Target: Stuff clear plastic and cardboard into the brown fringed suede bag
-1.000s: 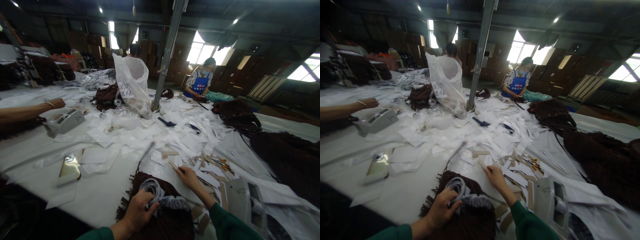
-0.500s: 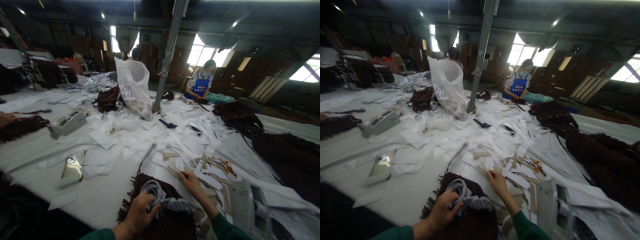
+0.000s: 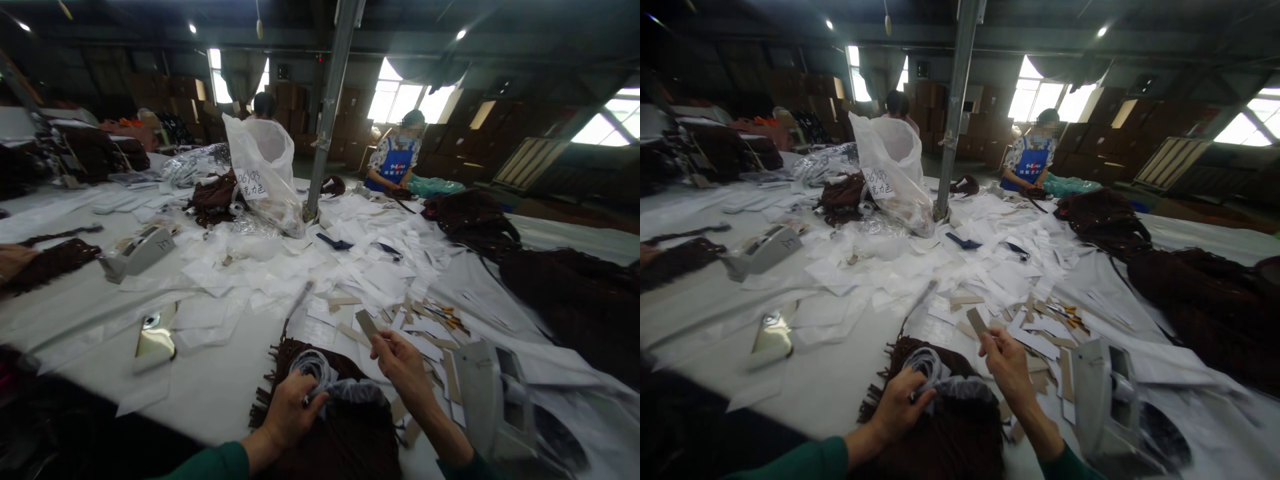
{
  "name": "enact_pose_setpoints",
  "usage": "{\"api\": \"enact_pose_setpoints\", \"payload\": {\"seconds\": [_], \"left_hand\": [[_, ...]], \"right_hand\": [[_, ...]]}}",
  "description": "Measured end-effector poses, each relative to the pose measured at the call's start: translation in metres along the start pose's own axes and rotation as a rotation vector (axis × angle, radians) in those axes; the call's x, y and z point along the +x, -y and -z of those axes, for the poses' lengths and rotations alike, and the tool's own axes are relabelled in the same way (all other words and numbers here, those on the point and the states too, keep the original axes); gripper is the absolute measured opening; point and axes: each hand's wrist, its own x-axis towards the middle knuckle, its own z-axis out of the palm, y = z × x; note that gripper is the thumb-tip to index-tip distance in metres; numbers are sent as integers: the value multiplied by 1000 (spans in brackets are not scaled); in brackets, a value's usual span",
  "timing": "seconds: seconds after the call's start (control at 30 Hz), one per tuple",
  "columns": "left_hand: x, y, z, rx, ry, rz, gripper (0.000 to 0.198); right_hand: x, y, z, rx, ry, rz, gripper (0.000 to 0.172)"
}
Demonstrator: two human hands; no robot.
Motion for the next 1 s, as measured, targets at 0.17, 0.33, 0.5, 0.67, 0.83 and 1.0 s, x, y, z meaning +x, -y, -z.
{"api": "enact_pose_setpoints", "payload": {"seconds": [0.17, 0.33, 0.5, 0.67, 0.83, 1.0], "left_hand": [[-1, 0, 3, -73, -4, 15, 25], [7, -7, 14, -115, 17, 73, 29], [29, -37, 35, -201, 64, 127, 33], [44, -84, 56, -578, 177, 291, 37], [47, -110, 61, -768, 298, 287, 44], [39, -120, 49, -765, 307, 276, 50]], "right_hand": [[-60, 16, 1, 180, -24, -95, 45], [-109, 10, -3, 168, -52, -150, 44], [-130, -5, -5, 214, -56, -233, 52], [-131, 0, -4, 283, -78, -208, 50], [-134, 9, -2, 302, -77, -162, 52], [-144, 2, 0, 326, -65, -84, 57]]}}
